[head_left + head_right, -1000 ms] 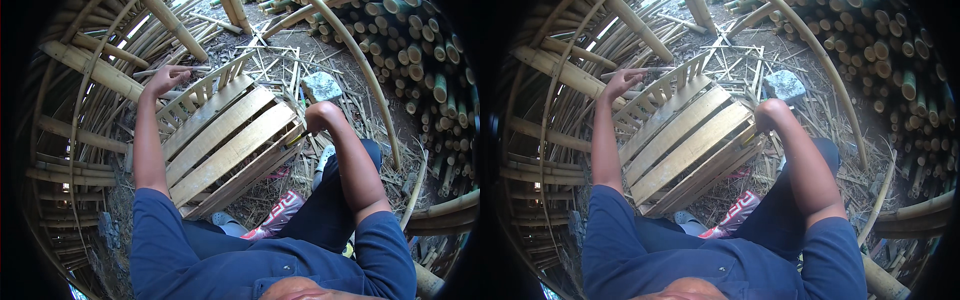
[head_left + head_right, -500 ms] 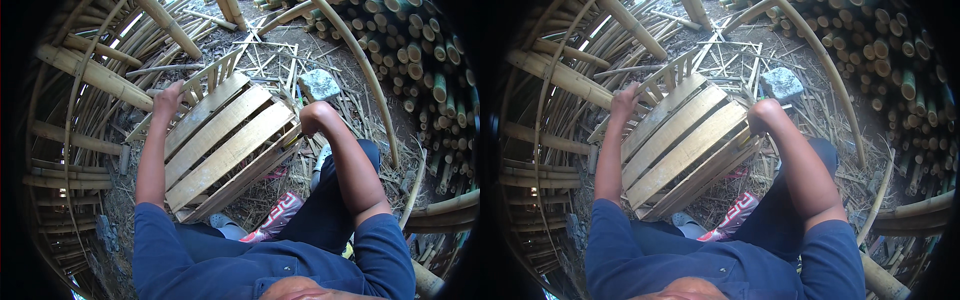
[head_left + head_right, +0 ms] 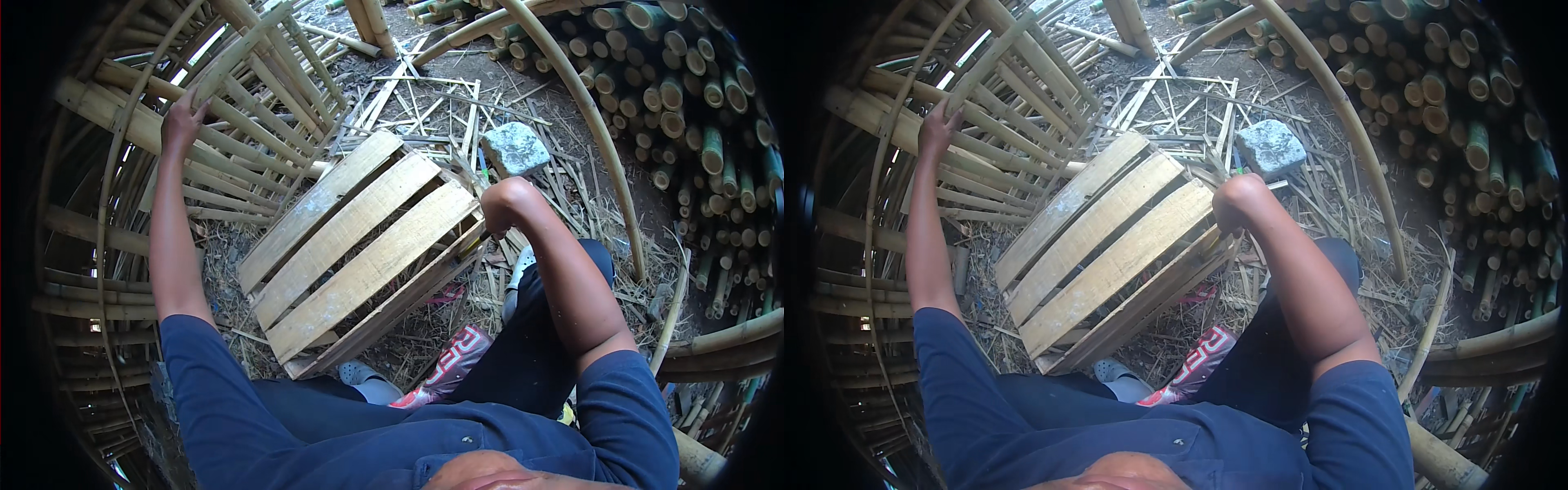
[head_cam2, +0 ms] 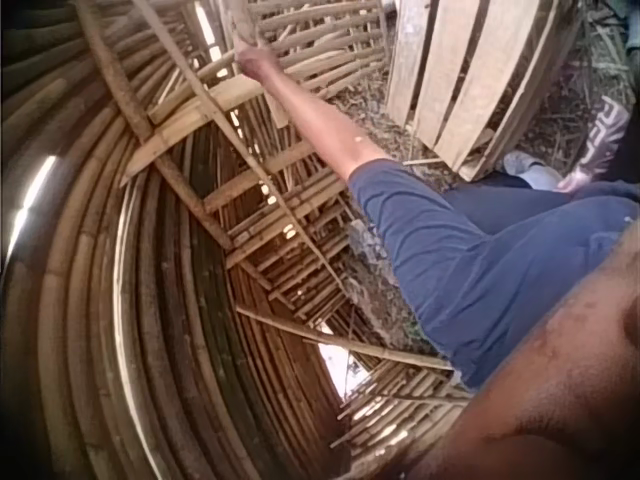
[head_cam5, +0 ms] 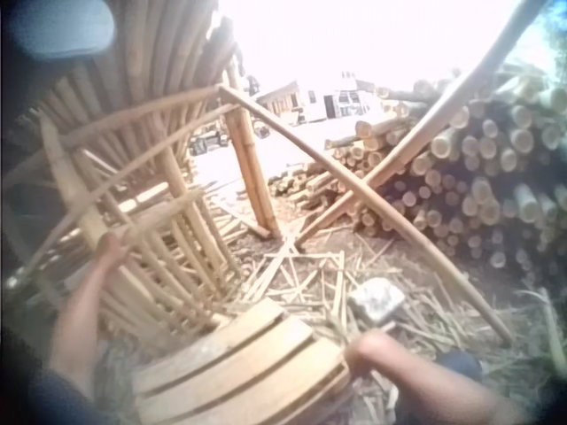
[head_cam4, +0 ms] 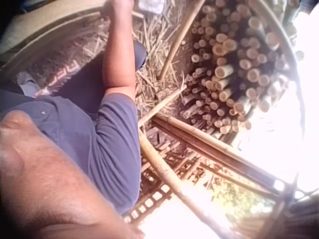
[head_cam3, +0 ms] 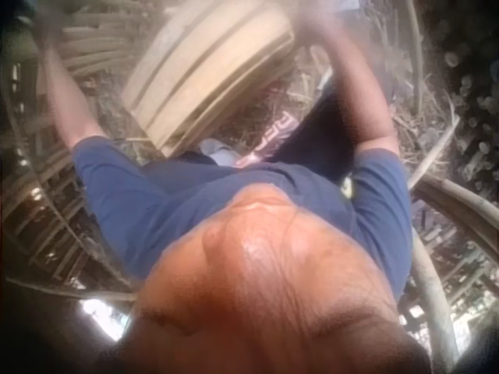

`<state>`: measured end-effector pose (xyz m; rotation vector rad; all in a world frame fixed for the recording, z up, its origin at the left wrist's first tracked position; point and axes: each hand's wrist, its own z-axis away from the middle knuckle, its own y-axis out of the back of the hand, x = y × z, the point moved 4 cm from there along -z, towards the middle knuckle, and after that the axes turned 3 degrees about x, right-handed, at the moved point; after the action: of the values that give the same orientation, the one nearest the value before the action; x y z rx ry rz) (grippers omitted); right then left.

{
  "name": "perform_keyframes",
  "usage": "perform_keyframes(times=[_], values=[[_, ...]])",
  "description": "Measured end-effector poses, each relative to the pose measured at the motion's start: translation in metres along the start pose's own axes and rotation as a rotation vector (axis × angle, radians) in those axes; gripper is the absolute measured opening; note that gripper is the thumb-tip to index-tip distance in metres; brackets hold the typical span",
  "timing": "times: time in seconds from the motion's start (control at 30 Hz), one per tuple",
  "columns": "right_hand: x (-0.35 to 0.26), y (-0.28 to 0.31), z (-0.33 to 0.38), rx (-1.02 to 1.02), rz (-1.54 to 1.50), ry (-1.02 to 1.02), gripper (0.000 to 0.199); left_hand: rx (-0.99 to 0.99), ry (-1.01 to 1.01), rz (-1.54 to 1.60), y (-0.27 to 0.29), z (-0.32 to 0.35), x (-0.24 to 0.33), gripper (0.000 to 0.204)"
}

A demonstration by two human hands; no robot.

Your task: The person assembles a bamboo structure by hammering small wooden pegs into pre-drilled holes in the bamboo slats, then turns the object over to continue the process on the other side.

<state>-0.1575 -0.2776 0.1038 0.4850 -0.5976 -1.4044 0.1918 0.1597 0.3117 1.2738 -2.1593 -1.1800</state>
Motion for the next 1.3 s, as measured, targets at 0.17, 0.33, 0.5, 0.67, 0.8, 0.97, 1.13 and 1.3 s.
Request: perform_keyframes(times=[0.17,0.33,0.5,0.67,0.8,0.97,1.13,1.3], values=[[0.004,0.002,0.007,0.006,-0.095,0.041,0.037,0.130,-0.038,-0.106,0.070,-0.036,0.010,0.050],[0.006,-0.005,-0.010,-0.024,-0.044,0.027,0.027,0.166,0.153,0.096,0.151,-0.047,0.021,0.047],[0.005,-0.008,-0.014,-0.072,-0.032,0.028,0.036,0.247,0.263,0.232,0.211,-0.040,0.032,0.042],[0.021,-0.021,-0.034,-0.104,-0.092,0.068,0.041,0.216,0.291,0.532,0.249,-0.016,0.043,0.040],[0.027,-0.022,-0.017,-0.040,-0.075,0.037,0.041,0.142,0.435,0.771,0.263,0.027,0.061,0.038],[0.031,-0.029,0.018,0.049,-0.024,0.012,0.034,0.008,0.575,0.922,0.252,0.073,0.064,0.037],[0.063,-0.044,0.022,0.014,-0.150,-0.112,0.031,-0.055,0.693,0.955,0.213,0.126,0.084,0.036],[0.098,-0.057,0.018,0.073,-0.250,-0.121,0.032,-0.094,0.898,0.869,0.169,0.188,0.038,0.029]])
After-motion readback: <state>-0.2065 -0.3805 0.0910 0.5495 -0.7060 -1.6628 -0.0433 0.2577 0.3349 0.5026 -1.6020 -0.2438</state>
